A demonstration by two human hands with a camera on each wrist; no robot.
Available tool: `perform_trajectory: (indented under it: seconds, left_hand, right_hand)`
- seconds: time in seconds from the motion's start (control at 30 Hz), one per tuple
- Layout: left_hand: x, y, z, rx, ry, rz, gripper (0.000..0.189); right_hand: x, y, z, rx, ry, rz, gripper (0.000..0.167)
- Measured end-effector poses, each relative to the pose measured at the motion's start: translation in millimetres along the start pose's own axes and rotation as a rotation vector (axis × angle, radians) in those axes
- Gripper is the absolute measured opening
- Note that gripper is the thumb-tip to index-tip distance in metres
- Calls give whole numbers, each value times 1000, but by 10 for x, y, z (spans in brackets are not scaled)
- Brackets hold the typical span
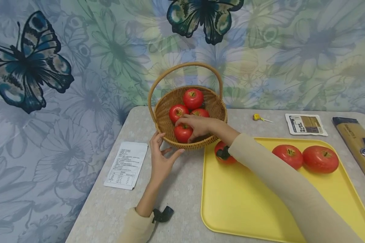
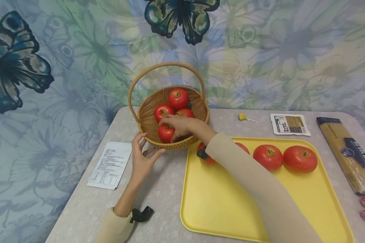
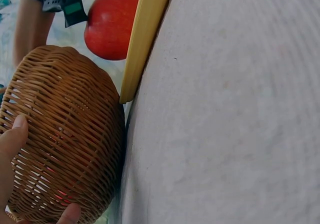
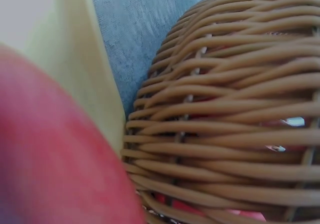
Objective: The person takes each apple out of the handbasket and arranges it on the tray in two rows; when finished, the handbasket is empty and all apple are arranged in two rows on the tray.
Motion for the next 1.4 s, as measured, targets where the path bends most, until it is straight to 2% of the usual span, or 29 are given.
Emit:
perform_trajectory:
  seconds: [0.17,0.37,0.47,0.57,0.73,0.87,1.0,1.23,1.4]
  left_hand:
    - [11,-2,11,5,-2,-5,78]
    - [23,-5,1,-4,-2,-15,77]
    - [21,-6,-1,-2,-2,-5,77]
    - [26,-17,3,0,-2,-2,77]
    - [48,-43,3,-7,-7,-12,77]
    - [59,-42,9,-10,-7,-4,77]
    - [61,-34,12,-10,-4,4,78]
    - [68,-39,25,-15,8,4,76]
    - [102,-37,32,-16,8,-20,76]
  right_hand:
    - [5,-24,-6,-5,-4,-12,69]
    - [140,-188,-168,-121,-18,-146,69]
    - [264,-403,-321,-205,-7,-227,70]
    - [383,-700,-453,-281,-11,-290,70]
    - [523,-1289,-503,-347,-5,-340,70]
    - [512,-1746,-334,-356,-9,-330,73]
    - [346,-2025,-5,-334,-16,-294,73]
    - [9,-2162,643,-244,-3,-207,73]
    - [-95,-2164,875,-218,39,-166,75]
Point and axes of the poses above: each hand's wrist, its own y-axis towards the middle knuckle, its own z-axis out of the palm, x = y × z, the point moved 6 cm from there along y, towards the middle knuckle, and after that the axes turned 13 degrees about y, right-handed, at the moved point
